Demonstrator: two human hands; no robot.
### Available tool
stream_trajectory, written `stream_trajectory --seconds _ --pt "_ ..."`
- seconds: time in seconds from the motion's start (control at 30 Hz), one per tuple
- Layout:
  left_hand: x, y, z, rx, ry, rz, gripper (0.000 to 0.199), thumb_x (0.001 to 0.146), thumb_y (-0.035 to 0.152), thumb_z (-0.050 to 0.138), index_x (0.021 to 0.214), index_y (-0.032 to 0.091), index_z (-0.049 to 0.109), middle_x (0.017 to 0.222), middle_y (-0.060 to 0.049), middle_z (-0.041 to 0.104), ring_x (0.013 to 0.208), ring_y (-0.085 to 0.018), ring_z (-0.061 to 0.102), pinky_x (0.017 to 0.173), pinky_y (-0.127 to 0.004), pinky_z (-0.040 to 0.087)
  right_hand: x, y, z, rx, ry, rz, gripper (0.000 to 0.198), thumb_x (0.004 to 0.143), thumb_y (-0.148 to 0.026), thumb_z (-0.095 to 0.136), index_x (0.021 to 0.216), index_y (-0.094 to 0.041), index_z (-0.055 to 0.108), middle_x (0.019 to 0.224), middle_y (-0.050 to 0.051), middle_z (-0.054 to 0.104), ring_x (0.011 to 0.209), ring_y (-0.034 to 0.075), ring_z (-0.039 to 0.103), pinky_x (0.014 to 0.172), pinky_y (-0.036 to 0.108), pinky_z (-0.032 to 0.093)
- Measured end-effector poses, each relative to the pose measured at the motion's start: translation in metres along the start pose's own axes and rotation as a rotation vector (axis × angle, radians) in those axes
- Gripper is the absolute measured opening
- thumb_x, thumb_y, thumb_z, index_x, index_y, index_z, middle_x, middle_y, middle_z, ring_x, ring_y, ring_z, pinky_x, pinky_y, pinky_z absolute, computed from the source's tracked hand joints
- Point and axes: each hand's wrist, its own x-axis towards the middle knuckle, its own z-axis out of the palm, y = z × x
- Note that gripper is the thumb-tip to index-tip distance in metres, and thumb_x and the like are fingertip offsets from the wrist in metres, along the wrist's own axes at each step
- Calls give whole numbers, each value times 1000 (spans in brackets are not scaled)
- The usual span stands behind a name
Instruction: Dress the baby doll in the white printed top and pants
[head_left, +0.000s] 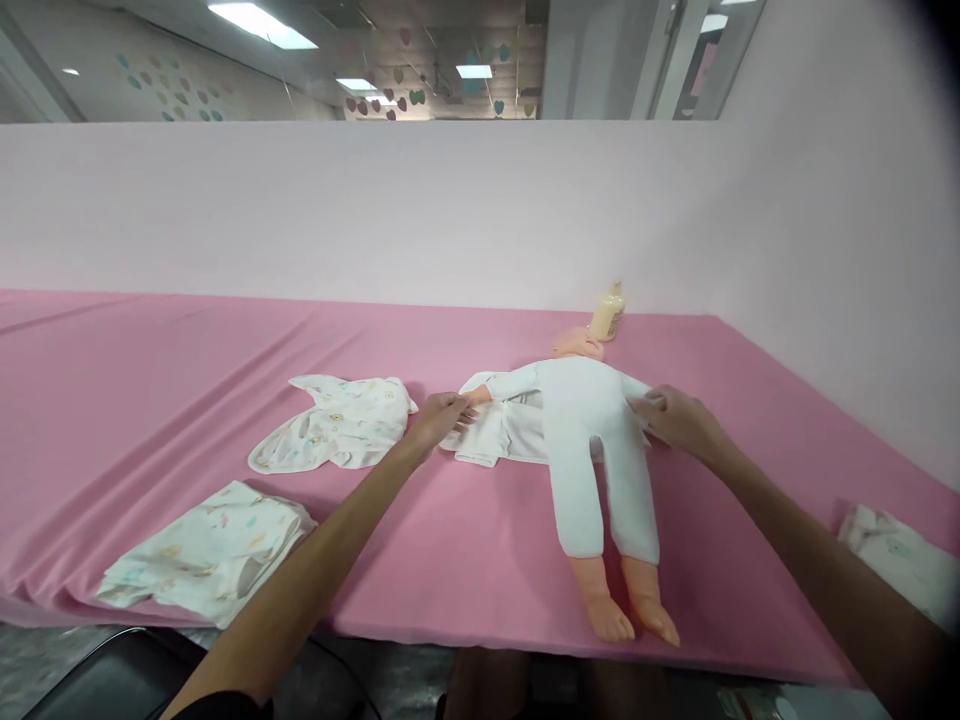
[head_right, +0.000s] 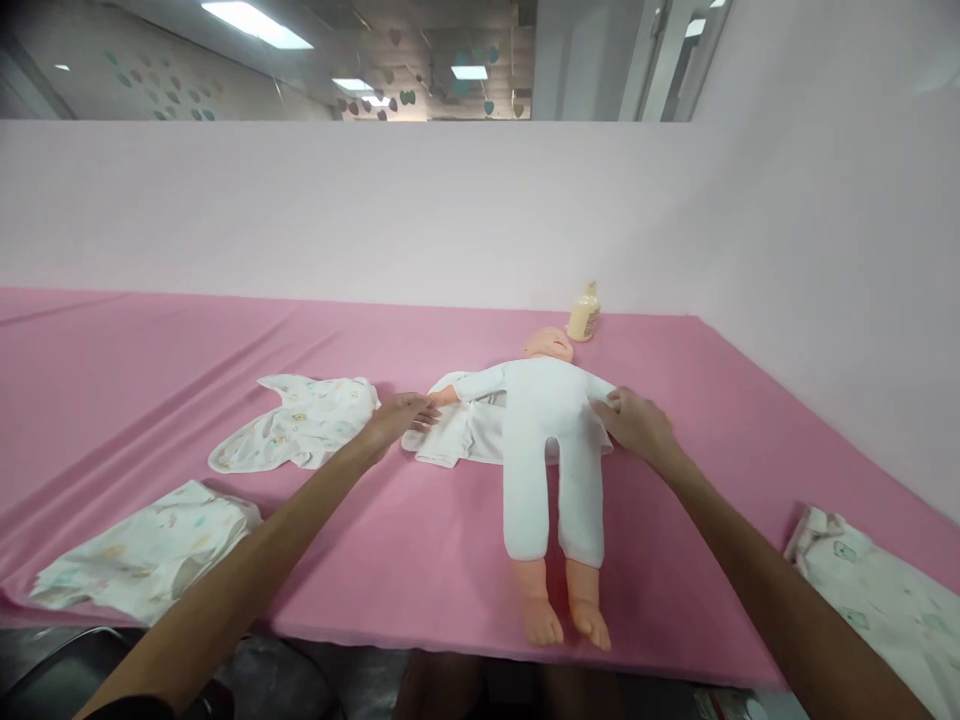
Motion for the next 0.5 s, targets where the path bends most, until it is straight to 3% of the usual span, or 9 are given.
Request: stream_trajectory --seconds 0.07,0.1,0.2,0.27,0.37,0.5 --pt "13 0 -11 87 132 24 16 83 26 67 70 17 64 72 -5 66 70 -17 61 62 -26 45 4 -29 9 -181 54 -128 37 91 -45 54 115 -18 64 112 16 70 104 36 65 90 53 49" --pt "20 0 -13 111 171 17 21 82 24 67 63 18 59 62 -2 59 64 -15 56 58 -25 40 6 -46 18 -183 44 -263 38 94 -41 51 122 -18 61 122 16 66 112 35 62 96 52 46" --pt "45 -2 -13 133 160 -47 37 79 17 68 50 19 45 45 3 39 52 -12 45 53 -25 29 19 -99 63 -218 -163 -735 38 93 -34 53 127 -17 59 134 15 61 126 33 53 106 47 39" --pt "59 -5 -8 125 115 -95 38 77 16 70 49 19 44 42 3 37 49 -13 45 53 -26 29 30 -127 95 -294 -324 -982 45 88 -26 59 132 -17 57 136 14 59 127 31 51 107 44 38" --pt "73 -7 0 62 25 -174 28 78 26 73 57 17 56 48 -2 53 54 -17 55 55 -28 39 45 -151 131 -461 -429 -1019 59 80 -19 66 137 -14 52 136 17 58 128 34 50 104 44 38" --pt "80 -6 0 -78 -77 -251 21 81 33 70 72 15 66 70 -10 70 66 -23 65 62 -32 51 58 -153 141 -499 -431 -988 39 91 -33 59 125 -16 61 118 15 63 106 31 60 92 42 41"
